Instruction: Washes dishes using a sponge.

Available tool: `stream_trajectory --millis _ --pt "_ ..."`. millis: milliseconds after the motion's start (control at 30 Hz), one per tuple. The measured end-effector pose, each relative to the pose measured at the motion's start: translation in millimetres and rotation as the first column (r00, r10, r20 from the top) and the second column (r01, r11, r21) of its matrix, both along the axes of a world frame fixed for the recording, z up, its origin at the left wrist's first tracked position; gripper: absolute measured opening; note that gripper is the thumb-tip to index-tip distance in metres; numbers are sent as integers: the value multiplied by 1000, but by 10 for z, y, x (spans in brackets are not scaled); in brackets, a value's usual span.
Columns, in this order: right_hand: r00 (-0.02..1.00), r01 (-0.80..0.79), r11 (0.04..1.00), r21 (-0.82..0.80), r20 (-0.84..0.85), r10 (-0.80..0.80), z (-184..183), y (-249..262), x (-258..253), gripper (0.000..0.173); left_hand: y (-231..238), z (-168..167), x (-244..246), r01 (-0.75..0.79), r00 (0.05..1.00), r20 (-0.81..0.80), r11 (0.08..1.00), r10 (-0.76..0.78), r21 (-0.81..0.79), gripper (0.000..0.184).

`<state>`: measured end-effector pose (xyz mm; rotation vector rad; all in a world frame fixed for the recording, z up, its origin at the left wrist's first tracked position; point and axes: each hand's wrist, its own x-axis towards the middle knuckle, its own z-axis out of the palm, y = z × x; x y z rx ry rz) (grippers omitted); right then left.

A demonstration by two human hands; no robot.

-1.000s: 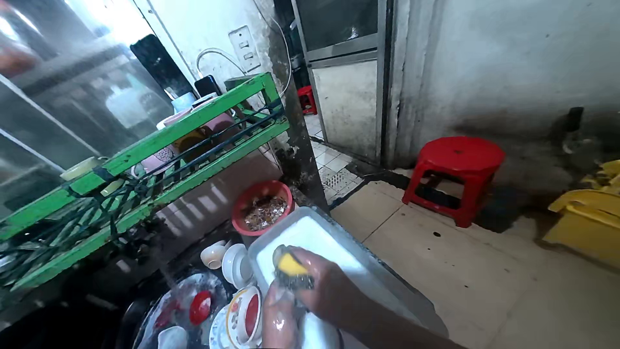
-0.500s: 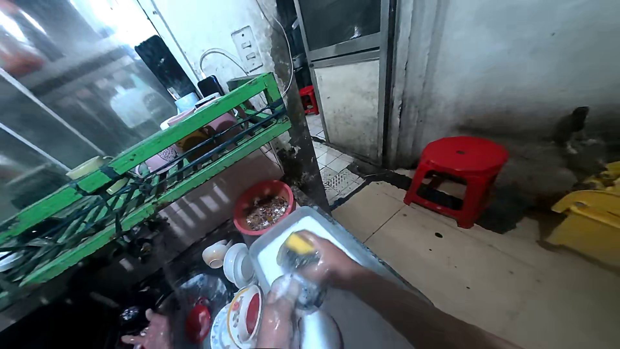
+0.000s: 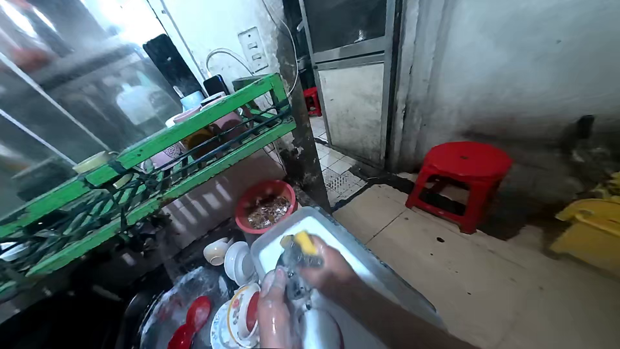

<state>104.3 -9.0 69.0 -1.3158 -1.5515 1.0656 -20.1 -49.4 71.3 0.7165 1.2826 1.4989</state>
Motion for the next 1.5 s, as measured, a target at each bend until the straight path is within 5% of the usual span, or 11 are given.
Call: stream_trajectory --millis 100,267,433,600,667,800,933,1100,1267,1433,1500 --pt "997 73 964 257 -30 -67 -152 -184 -165 63 -9 -72 -26 -1 987 -162 999 9 52 23" --pt "881 -14 887 -462 -426 -208 -41 184 54 65 -120 -77 -21 30 998 51 996 -34 85 24" --pt "1000 0 976 218 -2 0 -39 -201 -134 63 -93 -89 -185 179 925 -350 982 -148 56 25" --pt "851 -129 942 -310 -522 -55 135 117 187 67 -104 -25 -260 235 972 -60 946 -228 221 18" --pt "937 -108 959 -262 -350 10 284 104 221 62 -128 -2 -287 322 936 88 932 -339 164 17" --pt "935 -303 953 15 195 295 416 38 159 54 -101 170 -223 377 884 -239 915 -402 -144 18" --pt "941 -4 966 -259 -328 -84 202 207 183 61 -60 49 -173 249 966 -111 960 -235 130 19" --pt "992 125 904 410 -33 -122 -88 -174 -180 61 -1 9 -206 225 900 -403 969 -167 101 32" --pt "830 -68 950 -303 -546 -115 143 145 165 60 -105 -6 -226 270 962 -114 936 -250 227 18" --pt "919 -321 946 -34 229 320 450 53 132 55 -122 156 -301 478 800 -323 863 -505 -164 19" --pt "964 -255 964 -72 55 259 382 122 118 52 -109 140 -294 453 848 -254 885 -465 -108 25"
